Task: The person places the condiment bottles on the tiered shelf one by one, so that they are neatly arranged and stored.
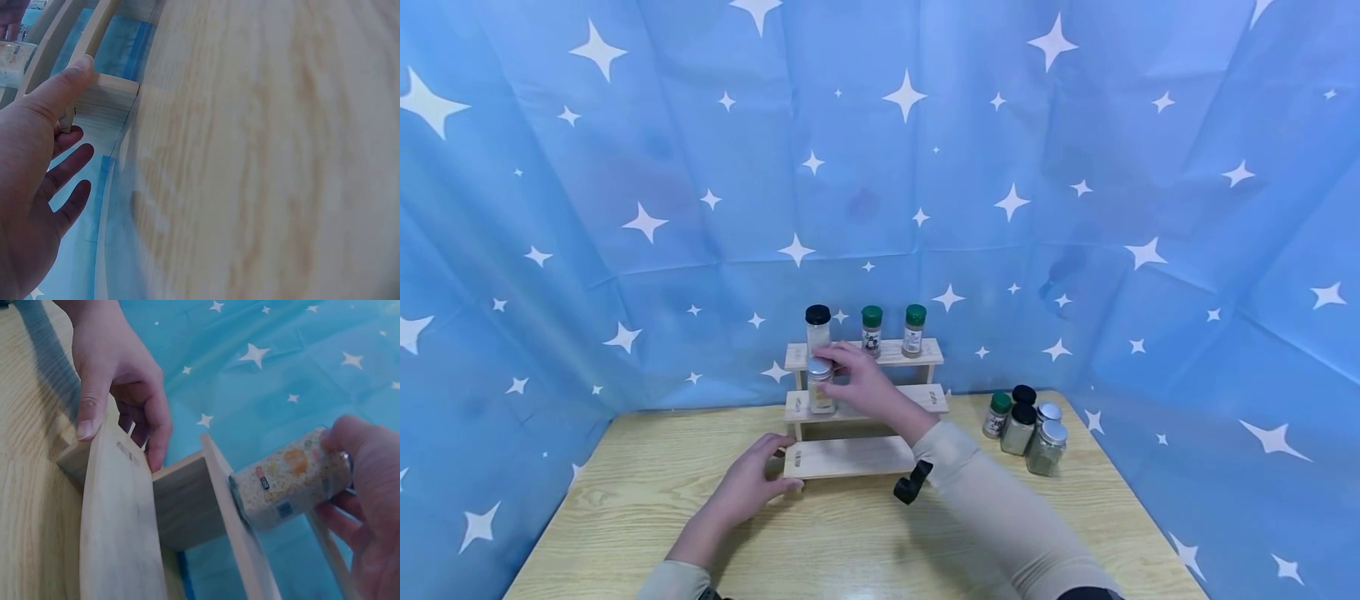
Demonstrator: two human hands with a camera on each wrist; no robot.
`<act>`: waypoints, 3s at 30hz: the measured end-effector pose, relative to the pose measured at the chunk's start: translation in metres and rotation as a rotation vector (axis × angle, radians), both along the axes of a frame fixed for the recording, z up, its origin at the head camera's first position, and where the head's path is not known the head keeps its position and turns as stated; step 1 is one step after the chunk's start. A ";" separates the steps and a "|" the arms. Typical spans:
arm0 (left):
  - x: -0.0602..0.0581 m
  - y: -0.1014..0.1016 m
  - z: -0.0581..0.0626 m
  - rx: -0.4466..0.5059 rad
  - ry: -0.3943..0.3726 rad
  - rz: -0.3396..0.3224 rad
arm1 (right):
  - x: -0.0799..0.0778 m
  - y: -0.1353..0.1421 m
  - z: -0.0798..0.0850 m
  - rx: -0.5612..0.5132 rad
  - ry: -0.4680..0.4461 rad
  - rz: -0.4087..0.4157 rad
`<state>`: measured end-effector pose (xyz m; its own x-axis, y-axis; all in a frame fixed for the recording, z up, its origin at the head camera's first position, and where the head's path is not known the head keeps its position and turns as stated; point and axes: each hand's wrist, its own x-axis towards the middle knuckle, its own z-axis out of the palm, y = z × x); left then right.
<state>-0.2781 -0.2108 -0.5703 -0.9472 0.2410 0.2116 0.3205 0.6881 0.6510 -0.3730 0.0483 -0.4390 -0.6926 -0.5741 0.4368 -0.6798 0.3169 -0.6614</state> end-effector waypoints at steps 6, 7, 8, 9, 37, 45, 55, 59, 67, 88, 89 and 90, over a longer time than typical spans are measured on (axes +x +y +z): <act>0.000 0.001 0.001 0.007 -0.014 -0.005 | 0.000 0.000 -0.007 -0.015 -0.023 -0.025; 0.000 0.001 0.001 0.009 -0.009 -0.004 | -0.001 0.000 -0.008 -0.024 -0.027 -0.025; 0.000 0.001 0.001 0.008 -0.008 -0.004 | 0.000 0.000 -0.008 -0.035 -0.034 -0.024; 0.000 0.000 0.001 0.009 -0.007 -0.001 | 0.000 -0.001 -0.009 -0.046 -0.043 -0.021; -0.003 0.002 0.001 -0.005 0.005 -0.013 | 0.014 0.040 -0.021 -0.144 -0.106 -0.133; -0.003 0.001 -0.001 -0.005 0.001 -0.007 | 0.029 0.087 -0.016 -0.087 -0.088 -0.211; -0.001 0.000 0.000 0.010 -0.005 0.002 | 0.044 0.152 -0.016 -0.036 0.011 -0.309; -0.001 0.000 0.001 0.009 -0.010 0.000 | 0.054 0.183 -0.019 0.000 0.022 -0.394; -0.001 0.001 -0.002 0.006 -0.007 -0.003 | 0.076 0.240 -0.039 0.003 0.079 -0.577; -0.003 0.002 -0.001 0.023 -0.023 0.008 | 0.094 0.312 -0.083 -0.009 0.020 -0.848; -0.002 0.002 -0.001 0.020 -0.020 0.008 | 0.094 0.314 -0.085 -0.005 0.006 -0.854; -0.002 0.002 -0.001 0.018 -0.023 0.009 | 0.094 0.316 -0.087 0.002 -0.005 -0.860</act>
<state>-0.2805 -0.2090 -0.5710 -0.9539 0.2290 0.1940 0.2994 0.6791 0.6703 -0.2794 0.3646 -0.5263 -0.8892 0.1501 0.4322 -0.2003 0.7217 -0.6626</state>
